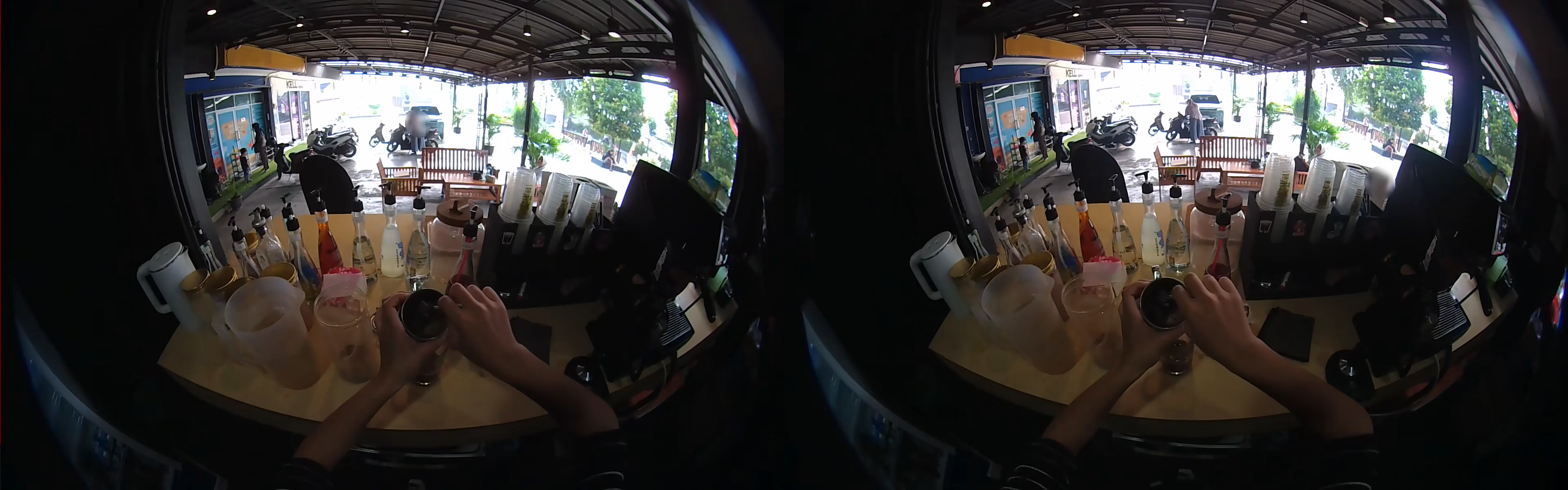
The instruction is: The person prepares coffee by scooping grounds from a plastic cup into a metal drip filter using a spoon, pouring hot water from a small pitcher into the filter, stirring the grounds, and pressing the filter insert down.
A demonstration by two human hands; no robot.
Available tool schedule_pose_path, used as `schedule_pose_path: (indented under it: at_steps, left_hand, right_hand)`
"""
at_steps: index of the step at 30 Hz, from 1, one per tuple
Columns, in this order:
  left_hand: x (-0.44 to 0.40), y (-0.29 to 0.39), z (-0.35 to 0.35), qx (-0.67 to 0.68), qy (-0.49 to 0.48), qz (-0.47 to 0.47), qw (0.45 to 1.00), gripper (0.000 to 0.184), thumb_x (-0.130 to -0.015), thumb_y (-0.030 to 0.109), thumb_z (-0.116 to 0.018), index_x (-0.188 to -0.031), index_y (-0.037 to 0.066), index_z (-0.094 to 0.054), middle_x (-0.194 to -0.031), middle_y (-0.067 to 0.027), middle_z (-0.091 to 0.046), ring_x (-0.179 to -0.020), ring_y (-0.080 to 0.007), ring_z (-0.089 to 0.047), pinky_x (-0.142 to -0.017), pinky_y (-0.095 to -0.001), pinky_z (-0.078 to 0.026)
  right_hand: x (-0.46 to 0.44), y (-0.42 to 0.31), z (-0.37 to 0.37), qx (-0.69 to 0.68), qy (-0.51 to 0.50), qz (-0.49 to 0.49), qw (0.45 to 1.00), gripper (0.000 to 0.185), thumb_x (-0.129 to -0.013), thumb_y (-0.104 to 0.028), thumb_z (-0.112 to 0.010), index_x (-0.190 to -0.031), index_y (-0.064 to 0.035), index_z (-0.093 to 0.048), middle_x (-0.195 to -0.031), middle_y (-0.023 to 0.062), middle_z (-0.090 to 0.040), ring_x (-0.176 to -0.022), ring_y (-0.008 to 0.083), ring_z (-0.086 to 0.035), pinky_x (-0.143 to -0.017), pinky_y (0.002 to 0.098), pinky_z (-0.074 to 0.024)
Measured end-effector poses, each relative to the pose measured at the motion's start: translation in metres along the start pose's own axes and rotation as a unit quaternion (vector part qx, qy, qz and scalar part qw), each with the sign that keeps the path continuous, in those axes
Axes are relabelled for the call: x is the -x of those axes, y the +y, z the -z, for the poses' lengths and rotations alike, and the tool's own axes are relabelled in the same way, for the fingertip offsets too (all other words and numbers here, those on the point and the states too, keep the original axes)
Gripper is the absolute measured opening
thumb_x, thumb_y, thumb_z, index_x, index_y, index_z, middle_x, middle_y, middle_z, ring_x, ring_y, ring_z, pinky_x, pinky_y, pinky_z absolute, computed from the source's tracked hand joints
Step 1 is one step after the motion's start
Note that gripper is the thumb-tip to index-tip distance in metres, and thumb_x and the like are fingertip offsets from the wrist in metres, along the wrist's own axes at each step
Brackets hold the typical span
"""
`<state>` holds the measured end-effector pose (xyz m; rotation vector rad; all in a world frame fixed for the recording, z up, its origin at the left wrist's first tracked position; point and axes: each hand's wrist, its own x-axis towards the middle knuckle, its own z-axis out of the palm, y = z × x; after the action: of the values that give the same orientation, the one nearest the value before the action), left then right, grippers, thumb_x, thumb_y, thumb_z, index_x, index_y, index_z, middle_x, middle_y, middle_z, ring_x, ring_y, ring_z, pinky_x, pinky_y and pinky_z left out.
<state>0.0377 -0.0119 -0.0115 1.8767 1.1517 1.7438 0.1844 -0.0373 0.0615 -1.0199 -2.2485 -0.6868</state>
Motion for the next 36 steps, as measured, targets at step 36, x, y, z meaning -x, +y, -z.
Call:
schedule_pose_path:
  at_steps: [36]
  left_hand:
    - [-0.002, -0.004, 0.000, 0.030, -0.053, -0.061, 0.996, 0.080, -0.058, 0.015, -0.085, -0.123, 0.008, -0.041, -0.119, -0.0119, -0.047, -0.114, -0.0290, -0.050, -0.101, -0.0419, -0.038]
  right_hand:
    - [0.017, 0.026, 0.017, -0.010, 0.013, 0.113, 0.993, 0.018, -0.068, -0.011, -0.064, -0.084, -0.0096, -0.058, -0.084, 0.0024, -0.051, -0.080, 0.0161, -0.053, -0.070, 0.0328, -0.0373]
